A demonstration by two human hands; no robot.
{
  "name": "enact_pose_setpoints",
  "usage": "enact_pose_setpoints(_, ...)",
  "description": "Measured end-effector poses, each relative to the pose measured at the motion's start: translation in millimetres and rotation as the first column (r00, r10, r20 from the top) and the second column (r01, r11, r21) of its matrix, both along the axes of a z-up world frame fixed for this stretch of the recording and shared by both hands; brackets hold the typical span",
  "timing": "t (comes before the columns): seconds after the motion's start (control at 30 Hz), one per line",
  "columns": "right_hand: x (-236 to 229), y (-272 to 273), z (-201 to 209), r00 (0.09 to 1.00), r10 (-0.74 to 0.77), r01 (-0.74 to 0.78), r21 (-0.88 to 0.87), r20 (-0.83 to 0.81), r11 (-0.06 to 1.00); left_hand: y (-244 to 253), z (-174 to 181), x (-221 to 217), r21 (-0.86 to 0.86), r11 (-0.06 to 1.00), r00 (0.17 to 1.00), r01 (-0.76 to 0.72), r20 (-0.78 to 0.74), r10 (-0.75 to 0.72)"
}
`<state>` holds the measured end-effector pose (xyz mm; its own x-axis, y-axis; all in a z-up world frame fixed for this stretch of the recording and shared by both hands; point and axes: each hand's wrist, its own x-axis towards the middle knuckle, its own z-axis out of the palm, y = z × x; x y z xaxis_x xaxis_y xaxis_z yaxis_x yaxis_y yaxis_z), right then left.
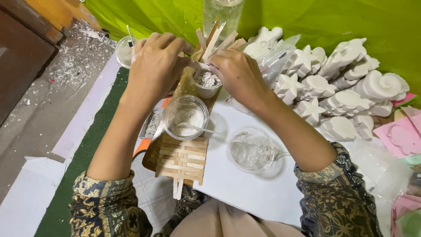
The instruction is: Mixing white powder with water in plastic cups using spoons and sticks to prepare material for molding.
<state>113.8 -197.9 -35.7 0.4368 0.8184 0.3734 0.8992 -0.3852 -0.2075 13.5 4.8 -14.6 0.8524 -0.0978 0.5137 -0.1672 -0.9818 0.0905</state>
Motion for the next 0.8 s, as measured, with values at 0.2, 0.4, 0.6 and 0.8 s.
enact_pose_setpoints(0.2,0.6,3.4,-0.9,0.999,-0.041,0.04,0.009,0.024,0.999,20.1,7.4,-13.1,-0.225,0.968,0.991,-0.11,-0.096,0.09)
enact_pose_setpoints(0.4,-1.5,5.2,-4.0,0.996,-0.055,0.054,0.013,0.065,0.998,21.1,4.5,-12.8,-0.454,0.875,0.962,-0.169,-0.267,0.047)
enact_pose_setpoints(0.6,-1.6,2.0,-3.0,0.992,-0.02,0.012,0.07,0.127,0.997,19.8,-1.4,-8.6,-0.536,0.831,0.97,-0.147,-0.243,0.015)
enact_pose_setpoints(0.8,1.6,-6.1,7.5,0.996,-0.005,-0.016,0.22,0.095,0.975,14.5,4.8,-8.8,-0.493,0.85,0.964,-0.186,-0.257,0.062)
